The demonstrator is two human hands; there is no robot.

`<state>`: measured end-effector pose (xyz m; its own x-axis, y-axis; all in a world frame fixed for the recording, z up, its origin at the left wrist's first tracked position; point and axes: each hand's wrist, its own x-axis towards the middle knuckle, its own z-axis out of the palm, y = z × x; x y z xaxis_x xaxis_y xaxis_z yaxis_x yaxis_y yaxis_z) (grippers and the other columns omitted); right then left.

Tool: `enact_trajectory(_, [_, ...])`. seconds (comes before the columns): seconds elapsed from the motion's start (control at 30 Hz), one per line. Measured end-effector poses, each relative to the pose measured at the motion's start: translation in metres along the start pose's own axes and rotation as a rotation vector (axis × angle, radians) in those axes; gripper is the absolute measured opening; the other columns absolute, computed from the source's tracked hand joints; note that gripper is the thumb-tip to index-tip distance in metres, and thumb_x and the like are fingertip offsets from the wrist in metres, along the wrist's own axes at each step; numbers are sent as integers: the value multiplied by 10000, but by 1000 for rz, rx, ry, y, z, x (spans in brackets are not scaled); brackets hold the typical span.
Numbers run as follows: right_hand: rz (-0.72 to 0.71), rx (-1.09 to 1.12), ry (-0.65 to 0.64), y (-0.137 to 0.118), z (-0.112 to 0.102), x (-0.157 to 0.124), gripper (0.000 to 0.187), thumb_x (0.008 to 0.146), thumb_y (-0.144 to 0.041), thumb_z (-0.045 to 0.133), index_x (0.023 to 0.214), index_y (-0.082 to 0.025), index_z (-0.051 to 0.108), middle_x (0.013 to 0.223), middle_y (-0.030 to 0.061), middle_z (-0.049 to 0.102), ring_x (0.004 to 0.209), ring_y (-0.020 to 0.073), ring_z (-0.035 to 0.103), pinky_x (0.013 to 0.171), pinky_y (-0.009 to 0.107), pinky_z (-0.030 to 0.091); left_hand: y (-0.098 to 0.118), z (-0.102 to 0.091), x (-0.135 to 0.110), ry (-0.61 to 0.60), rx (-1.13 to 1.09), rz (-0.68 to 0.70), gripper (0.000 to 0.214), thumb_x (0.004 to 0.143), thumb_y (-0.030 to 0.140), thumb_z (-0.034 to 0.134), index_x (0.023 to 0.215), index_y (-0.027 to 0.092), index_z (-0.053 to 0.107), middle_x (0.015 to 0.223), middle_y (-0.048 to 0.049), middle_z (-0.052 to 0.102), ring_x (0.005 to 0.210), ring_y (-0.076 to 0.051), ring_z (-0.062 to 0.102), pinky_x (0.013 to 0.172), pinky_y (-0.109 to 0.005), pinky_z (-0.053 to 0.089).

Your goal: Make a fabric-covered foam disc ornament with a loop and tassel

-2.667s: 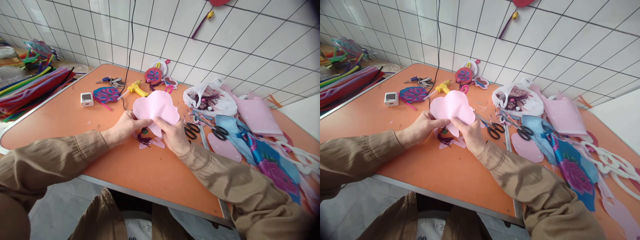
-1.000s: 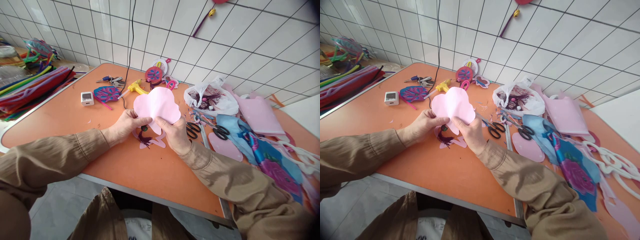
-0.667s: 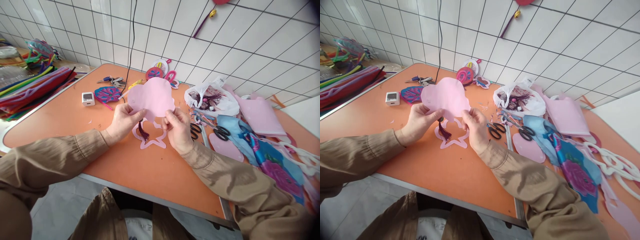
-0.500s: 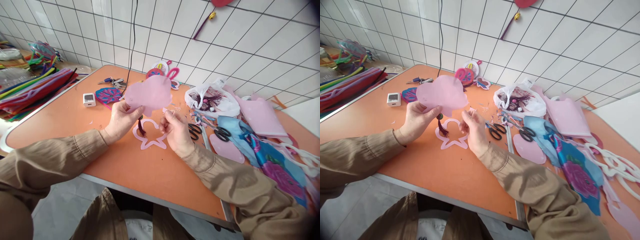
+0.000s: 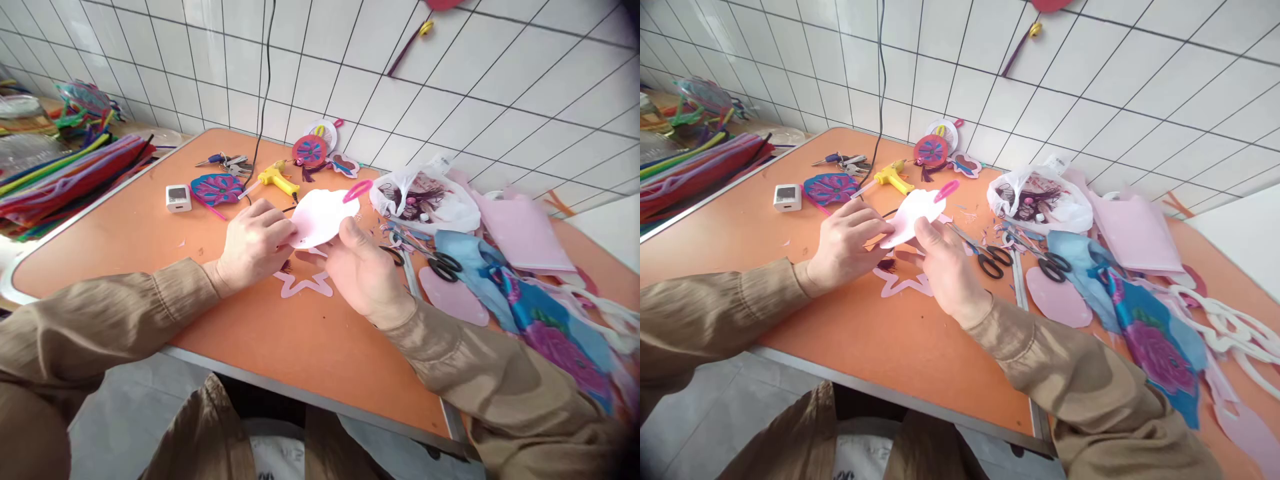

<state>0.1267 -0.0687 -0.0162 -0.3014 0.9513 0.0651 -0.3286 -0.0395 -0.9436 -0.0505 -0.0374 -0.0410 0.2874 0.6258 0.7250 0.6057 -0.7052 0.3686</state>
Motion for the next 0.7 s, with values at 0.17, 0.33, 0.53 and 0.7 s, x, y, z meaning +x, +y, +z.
enact_trajectory(0.17, [14,39,91,3,2,3,310,697,-494,829,946,-326,754,1067,-14,782,1062,264,710,817,442,588,-11,6,-7,-7,303,250,148,785,102,555,722,195,651,701,-36,668,712,-191,567,631,-314,435])
enact_trajectory(0.33, [2,62,73,3,2,0,380,729,-523,806,996,-263,735,1103,51,761,1062,284,694,823,439,597,-9,2,-3,11,130,83,163,840,146,576,732,187,691,697,-37,675,664,-159,592,612,-288,454])
enact_trajectory(0.53, [-239,-93,266,7,-16,12,430,768,-618,707,976,-241,698,1047,72,705,1002,234,663,754,346,547,-1,-9,8,37,-444,-446,135,769,273,717,780,145,758,760,-46,739,724,-172,660,707,-302,553])
enact_trajectory(0.7, [-195,-179,389,16,-33,31,302,686,-372,765,934,-236,660,934,10,652,888,166,629,710,291,497,-5,-10,16,129,-953,-652,273,615,344,885,705,135,735,692,-31,713,631,-149,645,666,-307,560])
